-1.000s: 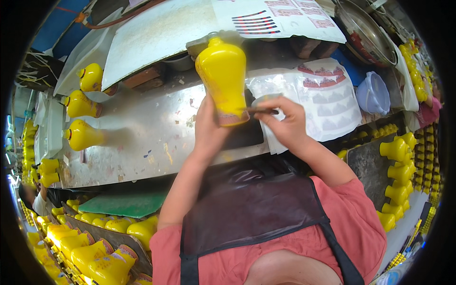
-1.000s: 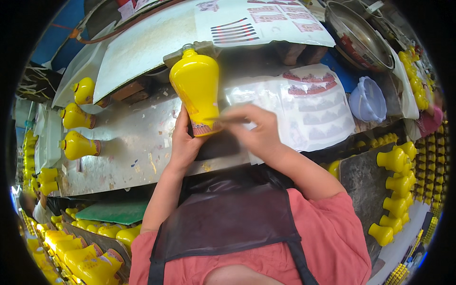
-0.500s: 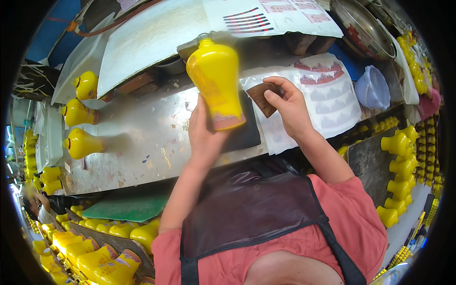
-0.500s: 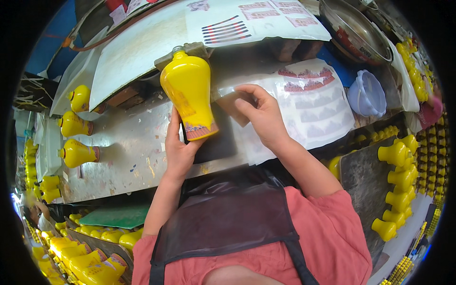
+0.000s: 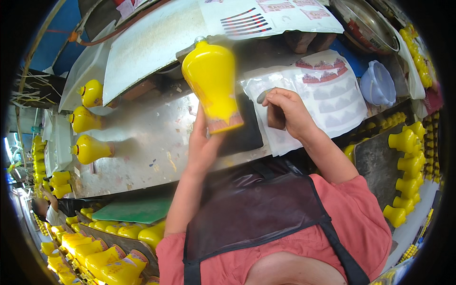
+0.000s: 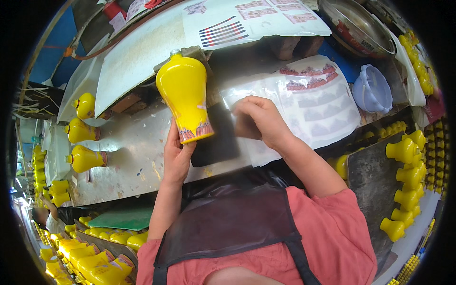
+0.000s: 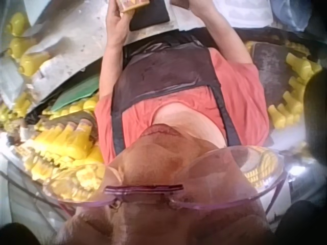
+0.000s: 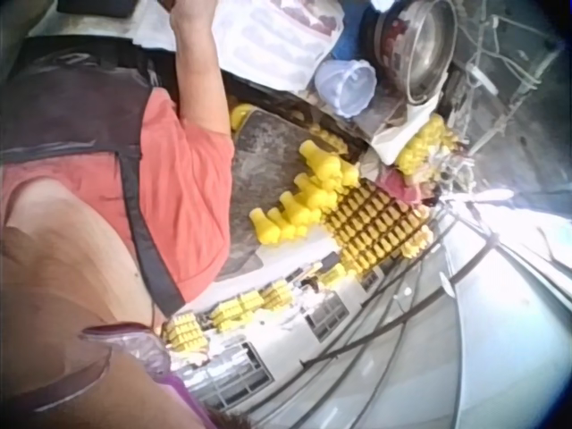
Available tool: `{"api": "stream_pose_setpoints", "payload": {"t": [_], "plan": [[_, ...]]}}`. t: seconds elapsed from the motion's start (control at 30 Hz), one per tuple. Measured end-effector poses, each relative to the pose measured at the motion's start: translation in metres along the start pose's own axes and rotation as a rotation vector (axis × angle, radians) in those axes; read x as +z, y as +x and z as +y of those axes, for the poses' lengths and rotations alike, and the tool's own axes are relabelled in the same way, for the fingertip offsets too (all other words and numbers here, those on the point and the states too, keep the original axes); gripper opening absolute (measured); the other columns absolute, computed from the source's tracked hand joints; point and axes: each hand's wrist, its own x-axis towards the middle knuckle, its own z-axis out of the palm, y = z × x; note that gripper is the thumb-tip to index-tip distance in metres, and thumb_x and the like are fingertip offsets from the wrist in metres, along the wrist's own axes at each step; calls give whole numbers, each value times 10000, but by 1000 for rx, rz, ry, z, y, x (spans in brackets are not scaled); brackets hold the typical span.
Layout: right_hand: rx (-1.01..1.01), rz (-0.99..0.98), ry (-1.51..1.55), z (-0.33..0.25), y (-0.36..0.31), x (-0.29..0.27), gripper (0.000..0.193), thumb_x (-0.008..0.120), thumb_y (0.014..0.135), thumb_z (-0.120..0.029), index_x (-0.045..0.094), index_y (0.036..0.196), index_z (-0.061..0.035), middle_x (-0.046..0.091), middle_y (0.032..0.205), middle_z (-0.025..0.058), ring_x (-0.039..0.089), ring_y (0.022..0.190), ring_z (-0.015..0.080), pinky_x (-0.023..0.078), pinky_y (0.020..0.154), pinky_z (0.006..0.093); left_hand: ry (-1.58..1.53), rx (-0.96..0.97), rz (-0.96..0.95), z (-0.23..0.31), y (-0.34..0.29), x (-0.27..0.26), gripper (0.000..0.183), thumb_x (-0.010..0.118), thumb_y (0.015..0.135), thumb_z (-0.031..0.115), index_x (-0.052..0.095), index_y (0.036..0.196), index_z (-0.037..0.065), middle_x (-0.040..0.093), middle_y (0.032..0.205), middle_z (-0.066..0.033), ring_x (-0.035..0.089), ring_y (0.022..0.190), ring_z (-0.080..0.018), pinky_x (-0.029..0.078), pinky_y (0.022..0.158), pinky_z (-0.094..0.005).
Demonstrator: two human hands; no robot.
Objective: The person applies adhesive labels to yellow plastic bottles. They peel a label from a sheet, wrap it around the bottle, and smooth it down. The person repeats this process for multiple bottles, handling them one at a time.
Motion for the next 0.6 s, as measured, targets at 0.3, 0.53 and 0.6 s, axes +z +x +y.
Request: {"api": "stream_pose_setpoints", "payload": {"t": [0.3,0.53,0.6], "plan": [[-43,19,-204,-16,-12,32,260,522,1057,-213,626,1197,-20,614,719,19,521,346,104,380,327,229,172,36,50,-4,0,-6,883,757,947,137,215,1629,-2,480,1548,-96,486,1391,-188,385,1152,-339],[-142,-33,-305,-13,-19,49,421,499,1061,-187,521,1447,-21,603,683,26,589,370,141,461,349,243,802,277,256,-2,-4,-1,1025,893,780,178,296,1591,-15,605,1394,-168,558,1332,-284,407,1133,-396],[-84,-38,-380,-9,-16,52,466,510,1054,-185,488,1493,-30,613,693,22,595,409,120,478,399,239,861,278,306,-1,0,7,1041,911,752,208,317,1575,-23,604,1382,-185,569,1313,-307,407,1130,-416]]}}
